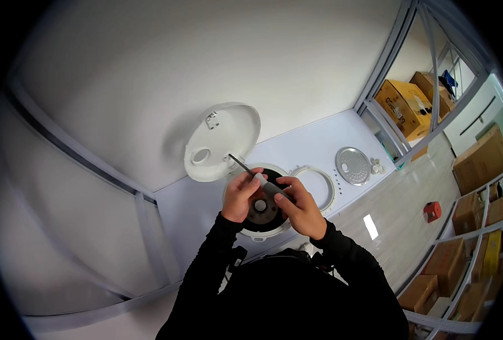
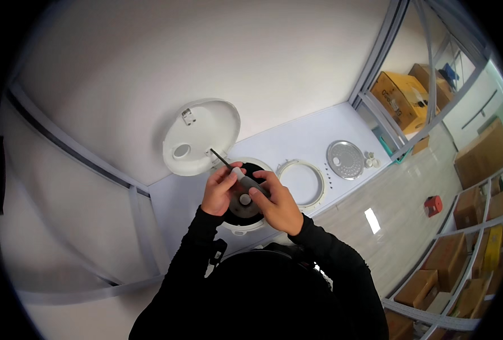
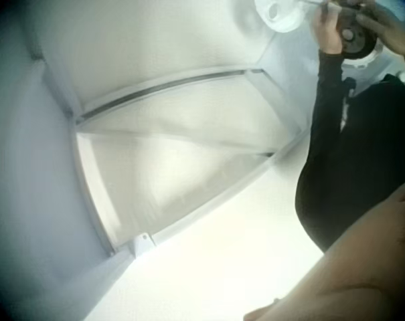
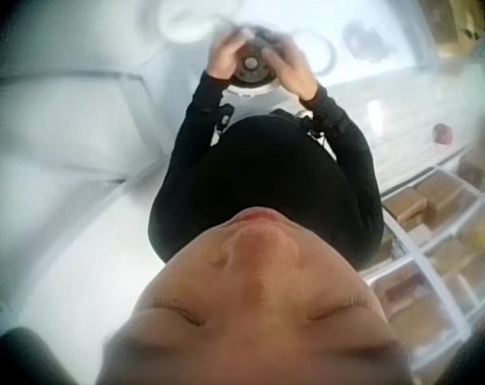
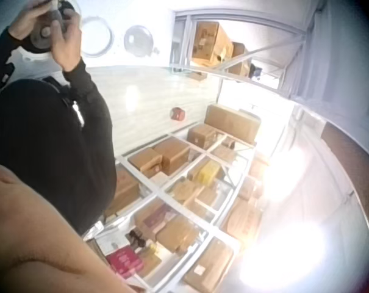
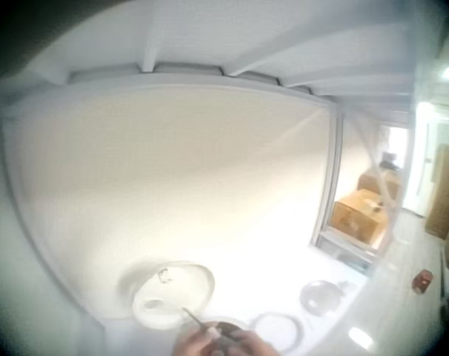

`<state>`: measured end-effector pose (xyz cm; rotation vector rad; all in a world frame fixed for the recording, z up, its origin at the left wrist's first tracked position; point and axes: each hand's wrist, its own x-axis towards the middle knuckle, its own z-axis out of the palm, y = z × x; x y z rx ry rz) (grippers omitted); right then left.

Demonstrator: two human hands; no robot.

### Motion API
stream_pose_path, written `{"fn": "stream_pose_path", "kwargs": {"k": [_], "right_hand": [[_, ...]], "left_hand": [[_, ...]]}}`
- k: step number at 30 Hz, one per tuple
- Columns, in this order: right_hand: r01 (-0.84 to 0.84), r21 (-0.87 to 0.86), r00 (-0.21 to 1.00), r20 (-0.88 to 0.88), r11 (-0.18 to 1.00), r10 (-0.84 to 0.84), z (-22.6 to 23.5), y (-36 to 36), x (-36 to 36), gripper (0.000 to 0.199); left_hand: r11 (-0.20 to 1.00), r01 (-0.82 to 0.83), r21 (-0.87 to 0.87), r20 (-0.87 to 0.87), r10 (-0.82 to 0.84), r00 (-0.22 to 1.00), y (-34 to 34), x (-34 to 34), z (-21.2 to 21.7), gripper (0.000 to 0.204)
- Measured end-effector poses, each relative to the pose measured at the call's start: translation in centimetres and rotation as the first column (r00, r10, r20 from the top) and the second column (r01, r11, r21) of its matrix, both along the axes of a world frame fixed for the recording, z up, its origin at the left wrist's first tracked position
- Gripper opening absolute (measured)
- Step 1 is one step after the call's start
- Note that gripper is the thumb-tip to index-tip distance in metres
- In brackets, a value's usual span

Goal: The person uses a screwdriver to fasten screws into a white plastic perforated lid and a white bucket-like appliance. They repeatedly insert and tighten screws, then place the lid onto the bucket and continue securing it.

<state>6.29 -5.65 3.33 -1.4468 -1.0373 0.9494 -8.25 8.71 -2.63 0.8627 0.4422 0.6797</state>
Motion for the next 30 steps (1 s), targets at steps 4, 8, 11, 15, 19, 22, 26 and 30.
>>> {"fn": "stream_pose_path", "kwargs": {"k": [4, 8, 11, 15, 19, 22, 26, 30], "right_hand": [[-0.048, -0.031, 0.994, -0.1, 0.998, 0.045, 0.0, 0.1, 0.1, 0.04], [-0.07, 0.003, 0.978, 0.195, 0.998, 0.069, 0.6, 0.1, 0.2, 0.043], [-0.066, -0.009, 0.935, 0.349, 0.998, 0.065, 1.7, -0.1, -0.2, 0.048], [-0.06, 0.055, 0.898, 0.439, 0.997, 0.03, 1.2, -0.2, 0.0, 0.048], [-0.044, 0.08, 0.803, 0.595, 0.996, -0.013, 1.4, -0.2, 0.0, 0.047], [-0.061, 0.074, 0.835, 0.55, 0.995, 0.01, 1.5, -0.4, 0.2, 0.046], [-0.042, 0.068, 0.891, 0.454, 0.997, 0.006, 1.0, -0.6, 0.5, 0.045], [-0.063, 0.063, 0.923, 0.382, 0.996, 0.034, 0.9, -0.8, 0.9, 0.046]], "left_hand": [[1.0, -0.001, 0.025, 0.0, 0.001, 1.0, 0.4, -0.1, -1.2, 0.033], [0.999, -0.011, 0.038, 0.016, 0.01, 1.0, 0.6, -0.1, -1.2, 0.031], [0.999, -0.015, 0.037, 0.022, 0.014, 1.0, 0.7, -0.2, -1.4, 0.031], [0.997, -0.017, 0.074, 0.007, 0.016, 1.0, 0.6, 0.0, -1.3, 0.033], [0.991, -0.005, 0.132, -0.022, 0.008, 1.0, 0.7, -0.2, -1.0, 0.035], [0.981, -0.017, 0.191, -0.05, 0.027, 0.998, 0.7, -0.1, -1.4, 0.039], [0.974, -0.091, 0.208, -0.058, 0.105, 0.993, 0.8, 0.1, -1.6, 0.046], [0.966, -0.106, 0.234, -0.071, 0.126, 0.99, 1.0, -0.2, -1.8, 0.051]]}}
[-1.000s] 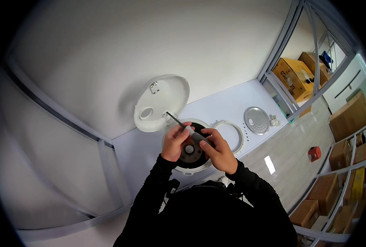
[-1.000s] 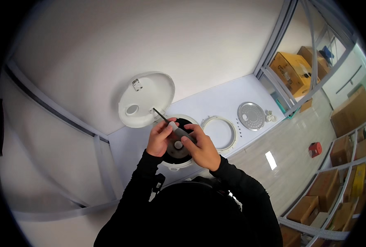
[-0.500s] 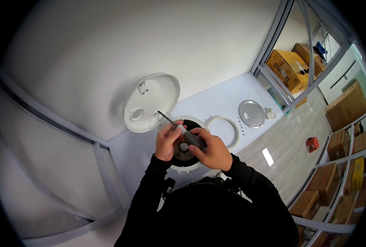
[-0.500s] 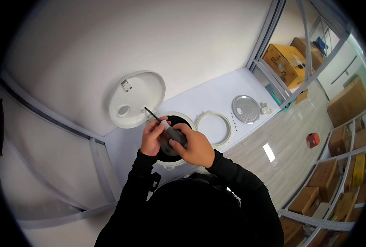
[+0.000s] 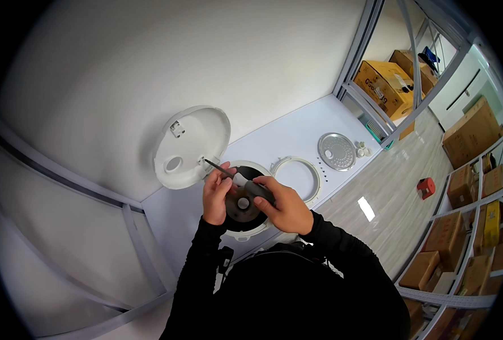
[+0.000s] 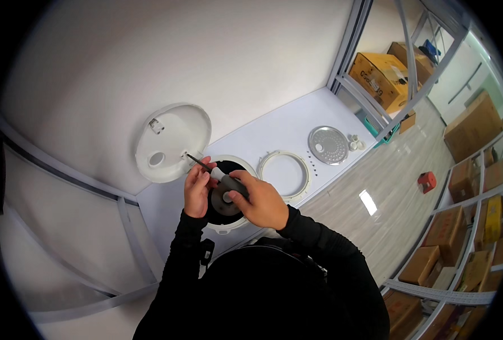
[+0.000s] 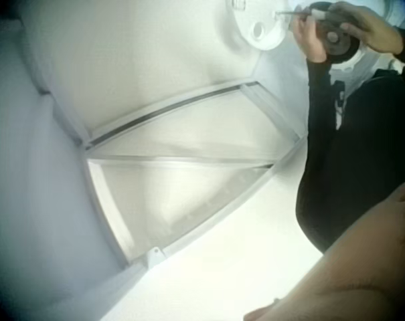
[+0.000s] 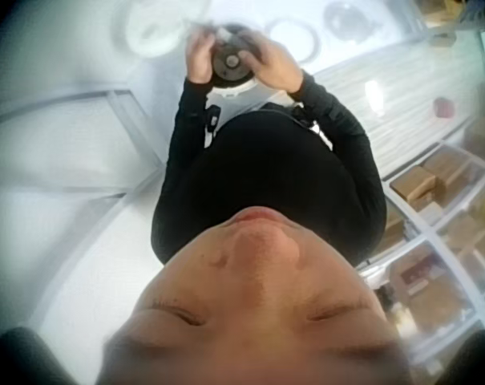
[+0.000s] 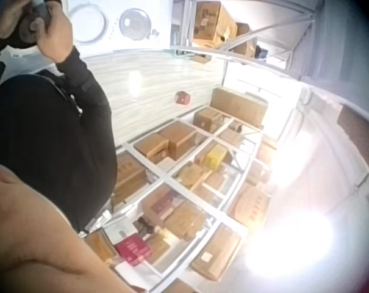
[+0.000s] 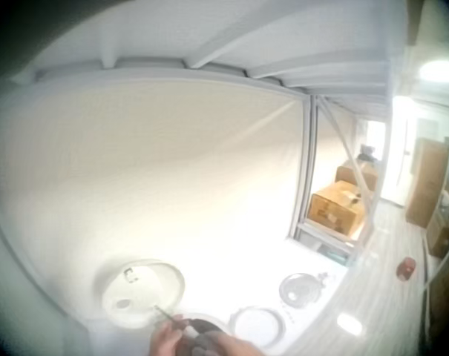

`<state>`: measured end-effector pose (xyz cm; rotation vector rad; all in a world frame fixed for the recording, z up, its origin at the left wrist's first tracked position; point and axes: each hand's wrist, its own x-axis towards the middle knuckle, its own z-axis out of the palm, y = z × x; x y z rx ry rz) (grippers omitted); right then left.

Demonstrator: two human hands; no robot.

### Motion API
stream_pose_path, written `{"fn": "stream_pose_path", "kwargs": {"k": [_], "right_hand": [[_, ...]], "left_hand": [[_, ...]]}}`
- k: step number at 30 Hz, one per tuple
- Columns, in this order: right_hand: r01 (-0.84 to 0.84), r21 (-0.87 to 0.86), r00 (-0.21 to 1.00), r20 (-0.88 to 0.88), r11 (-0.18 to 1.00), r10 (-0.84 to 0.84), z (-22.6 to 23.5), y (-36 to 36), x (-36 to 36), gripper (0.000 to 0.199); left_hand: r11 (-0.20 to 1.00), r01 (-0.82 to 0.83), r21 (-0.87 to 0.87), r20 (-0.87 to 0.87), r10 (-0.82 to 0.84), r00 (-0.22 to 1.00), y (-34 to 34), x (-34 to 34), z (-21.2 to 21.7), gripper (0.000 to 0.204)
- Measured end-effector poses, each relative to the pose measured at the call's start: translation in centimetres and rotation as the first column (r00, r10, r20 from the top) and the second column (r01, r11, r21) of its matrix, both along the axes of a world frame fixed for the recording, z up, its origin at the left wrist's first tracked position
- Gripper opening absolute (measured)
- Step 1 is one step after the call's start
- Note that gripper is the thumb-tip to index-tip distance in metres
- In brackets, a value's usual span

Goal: The person uses a screwdriver to fasten screws into a white plastic perforated lid and a white bucket-like appliance. They repeatedly insert and tighten screws, then place the lid onto the bucket and continue securing it.

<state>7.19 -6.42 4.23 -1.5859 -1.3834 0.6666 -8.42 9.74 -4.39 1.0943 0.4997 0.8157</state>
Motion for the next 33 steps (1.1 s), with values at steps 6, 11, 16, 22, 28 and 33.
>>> {"fn": "stream_pose_path", "kwargs": {"k": [6, 11, 16, 22, 28, 33], "right_hand": [[-0.037, -0.014, 0.999, -0.023, 0.999, 0.036, 0.2, -0.9, 1.2, 0.049], [-0.065, 0.013, 0.997, 0.052, 0.998, 0.064, -0.5, -1.1, 2.5, 0.052], [-0.077, -0.026, 0.98, 0.184, 0.997, 0.081, 0.2, -1.4, 4.3, 0.043], [-0.057, -0.097, 0.939, 0.333, 0.994, 0.086, 0.6, -2.4, 9.6, 0.039], [0.107, -0.03, 0.935, 0.342, 0.994, -0.09, -1.6, -4.2, 22.3, 0.031], [0.239, 0.049, 0.931, 0.271, 0.97, -0.243, -6.1, -5.5, 34.7, 0.031]], "left_hand": [[0.99, 0.023, 0.14, 0.017, -0.026, 1.0, -0.9, -0.2, 0.1, 0.052], [0.972, 0.046, 0.229, 0.031, -0.055, 0.998, -2.3, 0.2, 3.0, 0.048], [0.956, 0.078, 0.284, -0.02, -0.075, 0.997, -4.0, 1.1, 5.1, 0.047], [0.913, 0.217, 0.346, -0.163, -0.169, 0.972, -6.5, 3.4, 6.7, 0.054], [0.887, 0.344, 0.309, -0.29, -0.257, 0.922, -10.1, 10.4, 8.8, 0.065], [0.788, 0.153, 0.596, -0.437, 0.159, 0.885, -12.3, 20.6, 4.7, 0.055]]}}
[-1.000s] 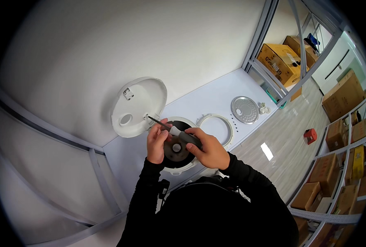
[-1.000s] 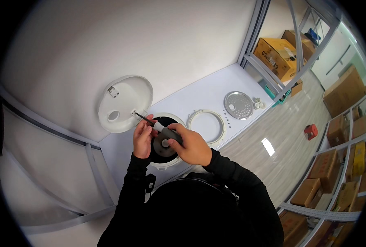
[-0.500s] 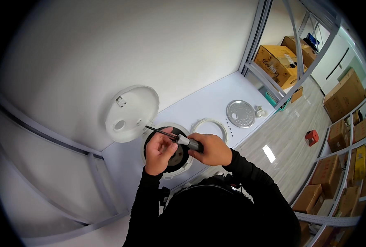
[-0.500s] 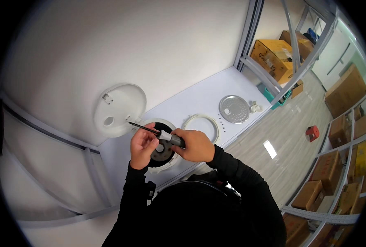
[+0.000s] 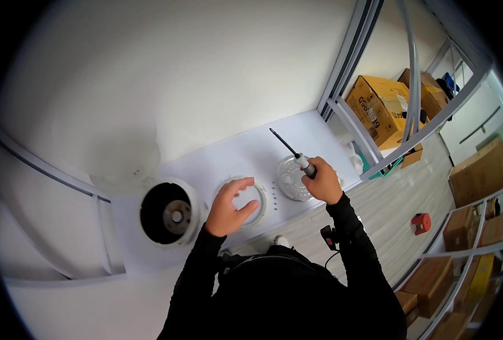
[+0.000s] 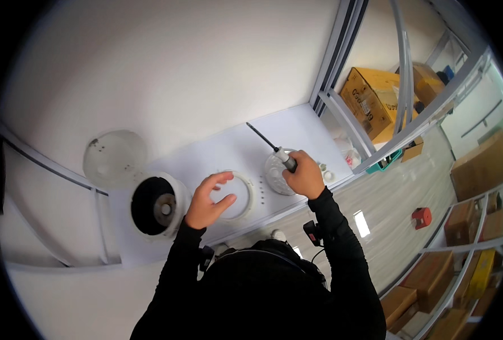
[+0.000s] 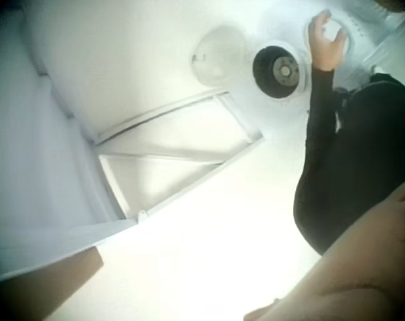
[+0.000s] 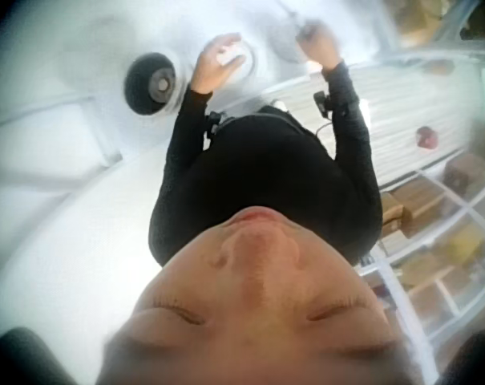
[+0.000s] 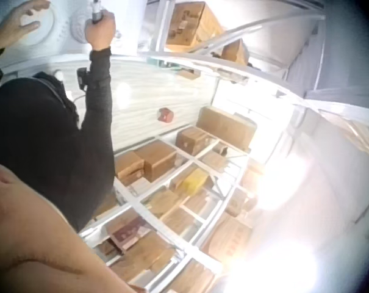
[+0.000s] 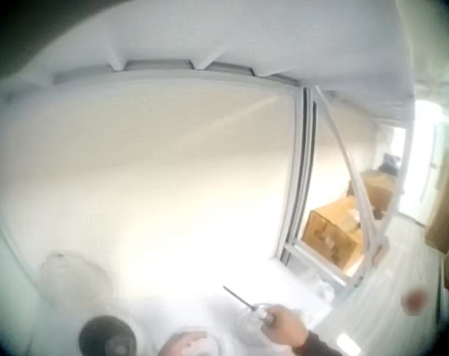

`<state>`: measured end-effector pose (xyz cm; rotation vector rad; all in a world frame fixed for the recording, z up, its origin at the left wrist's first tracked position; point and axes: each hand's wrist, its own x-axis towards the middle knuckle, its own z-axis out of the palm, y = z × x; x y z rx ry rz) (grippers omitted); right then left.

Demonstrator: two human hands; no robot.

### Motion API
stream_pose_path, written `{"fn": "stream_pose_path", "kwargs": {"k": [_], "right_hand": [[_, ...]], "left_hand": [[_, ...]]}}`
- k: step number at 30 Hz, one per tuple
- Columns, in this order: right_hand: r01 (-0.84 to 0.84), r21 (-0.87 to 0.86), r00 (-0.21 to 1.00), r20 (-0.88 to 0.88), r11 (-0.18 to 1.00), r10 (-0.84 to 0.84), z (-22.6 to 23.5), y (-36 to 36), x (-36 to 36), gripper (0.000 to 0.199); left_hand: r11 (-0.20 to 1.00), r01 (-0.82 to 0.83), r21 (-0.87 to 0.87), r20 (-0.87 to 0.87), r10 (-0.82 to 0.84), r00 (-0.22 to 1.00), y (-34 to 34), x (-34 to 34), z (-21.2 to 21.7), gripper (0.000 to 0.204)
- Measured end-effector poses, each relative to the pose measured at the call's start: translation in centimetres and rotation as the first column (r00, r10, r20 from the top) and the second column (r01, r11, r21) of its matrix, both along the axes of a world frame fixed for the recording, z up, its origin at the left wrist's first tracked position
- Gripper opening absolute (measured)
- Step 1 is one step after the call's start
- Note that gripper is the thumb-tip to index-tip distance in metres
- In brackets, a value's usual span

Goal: The person uses a screwdriver to fasten screws into a white plastic perforated lid and a white bucket-like appliance. They repeatedly insert and tighten screws, then place the lid onto the bucket and continue securing it.

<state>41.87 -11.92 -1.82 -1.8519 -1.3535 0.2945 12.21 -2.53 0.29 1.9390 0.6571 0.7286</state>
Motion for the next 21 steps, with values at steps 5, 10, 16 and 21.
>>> {"fn": "stream_pose_path", "kwargs": {"k": [5, 10, 16, 21], "right_hand": [[-0.04, -0.104, 0.992, 0.117, 0.994, 0.052, -5.0, -1.2, 8.9, 0.03], [-0.058, -0.238, 0.981, 0.166, 0.969, 0.1, -9.5, -1.1, 13.4, 0.035], [-0.137, -0.259, 0.972, 0.15, 0.956, 0.18, -11.8, 0.4, 15.2, 0.038], [-0.189, -0.251, 0.981, -0.004, 0.949, 0.194, -12.5, 1.1, 15.4, 0.038]], "left_hand": [[0.946, -0.141, 0.293, -0.198, 0.205, 0.959, -2.0, 9.1, -8.3, 0.048], [0.945, -0.304, 0.122, -0.315, 0.328, 0.891, -4.4, 13.5, -12.2, 0.033], [0.929, -0.365, -0.067, -0.469, 0.293, 0.833, -5.1, 16.2, -14.1, 0.036], [0.917, -0.397, -0.026, -0.529, 0.324, 0.784, -5.3, 17.4, -14.7, 0.045]]}}
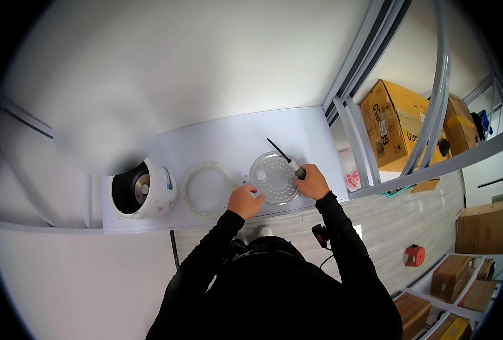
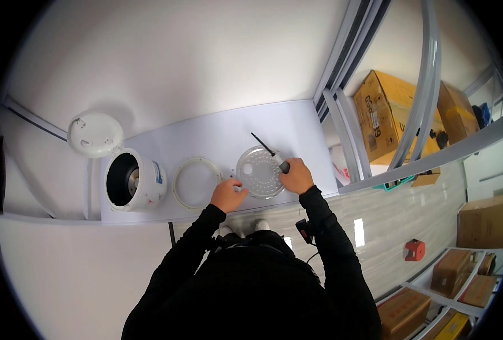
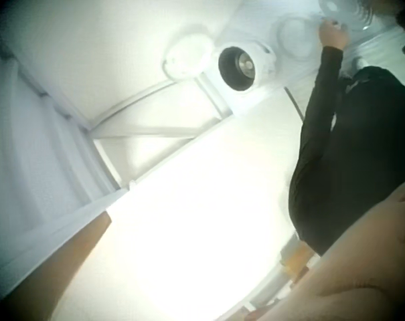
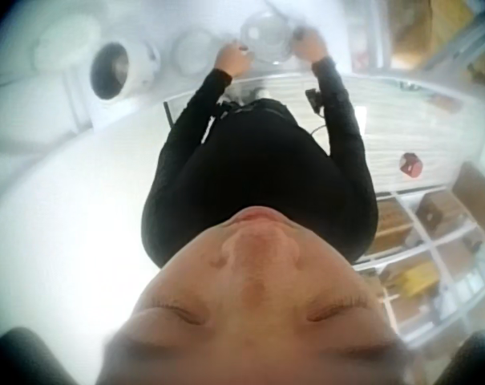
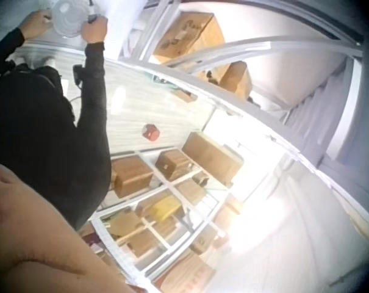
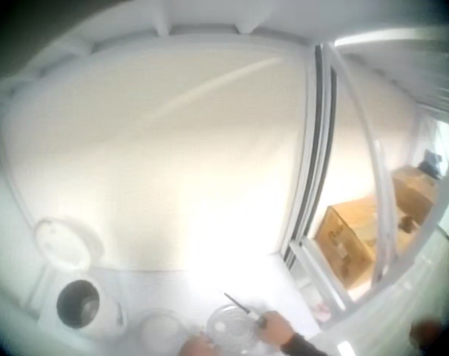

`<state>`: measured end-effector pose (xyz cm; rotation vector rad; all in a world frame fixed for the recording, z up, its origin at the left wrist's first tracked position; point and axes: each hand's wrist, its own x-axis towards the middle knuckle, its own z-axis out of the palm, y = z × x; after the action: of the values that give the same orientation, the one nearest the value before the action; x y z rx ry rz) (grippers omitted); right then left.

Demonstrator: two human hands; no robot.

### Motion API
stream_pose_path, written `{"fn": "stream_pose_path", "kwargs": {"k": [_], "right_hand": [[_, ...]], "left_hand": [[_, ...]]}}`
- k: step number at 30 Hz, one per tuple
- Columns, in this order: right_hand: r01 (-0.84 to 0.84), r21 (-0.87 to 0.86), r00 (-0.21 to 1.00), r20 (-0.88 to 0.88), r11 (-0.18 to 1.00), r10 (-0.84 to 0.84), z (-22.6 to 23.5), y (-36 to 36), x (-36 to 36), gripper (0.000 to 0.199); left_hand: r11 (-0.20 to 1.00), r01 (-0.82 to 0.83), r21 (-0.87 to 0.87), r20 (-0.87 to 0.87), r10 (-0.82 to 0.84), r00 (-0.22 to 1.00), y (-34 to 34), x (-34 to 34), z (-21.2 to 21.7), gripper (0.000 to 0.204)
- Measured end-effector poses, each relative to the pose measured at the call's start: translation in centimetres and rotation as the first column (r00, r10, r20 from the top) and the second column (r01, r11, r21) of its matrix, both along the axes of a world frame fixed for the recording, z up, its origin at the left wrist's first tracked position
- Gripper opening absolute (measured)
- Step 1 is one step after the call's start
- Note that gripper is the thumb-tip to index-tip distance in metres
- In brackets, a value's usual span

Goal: The person uses a screwdriver to fasten screws into a white plastic perforated lid and a white bucket-like appliance. They repeatedly insert and tighten screws, then place the lid onto the bucket and continue securing it.

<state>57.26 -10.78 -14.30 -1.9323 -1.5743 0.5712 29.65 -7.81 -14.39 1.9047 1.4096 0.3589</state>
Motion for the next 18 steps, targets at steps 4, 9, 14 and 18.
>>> {"fn": "stream_pose_path", "kwargs": {"k": [4, 9, 14, 18], "right_hand": [[-0.026, -0.115, 0.999, -0.039, 0.993, 0.022, 1.8, 0.6, 0.0, 0.036], [-0.034, -0.167, 0.994, -0.106, 0.985, 0.016, 1.4, 1.1, 0.5, 0.034], [-0.014, -0.16, 0.993, -0.119, 0.987, -0.005, 1.1, 1.4, 0.4, 0.034], [-0.001, -0.146, 0.989, -0.146, 0.989, -0.02, 0.8, 1.7, 0.8, 0.034]], "left_hand": [[0.997, -0.038, -0.072, -0.006, 0.037, 0.999, 0.1, 0.3, 0.2, 0.05], [0.987, -0.054, -0.149, 0.014, 0.056, 0.998, 0.8, 0.6, 0.6, 0.054], [0.979, -0.07, -0.193, 0.035, 0.078, 0.996, 0.9, 0.8, 0.7, 0.054], [0.981, -0.058, -0.183, 0.091, 0.076, 0.993, 0.8, 0.9, 0.8, 0.053]]}}
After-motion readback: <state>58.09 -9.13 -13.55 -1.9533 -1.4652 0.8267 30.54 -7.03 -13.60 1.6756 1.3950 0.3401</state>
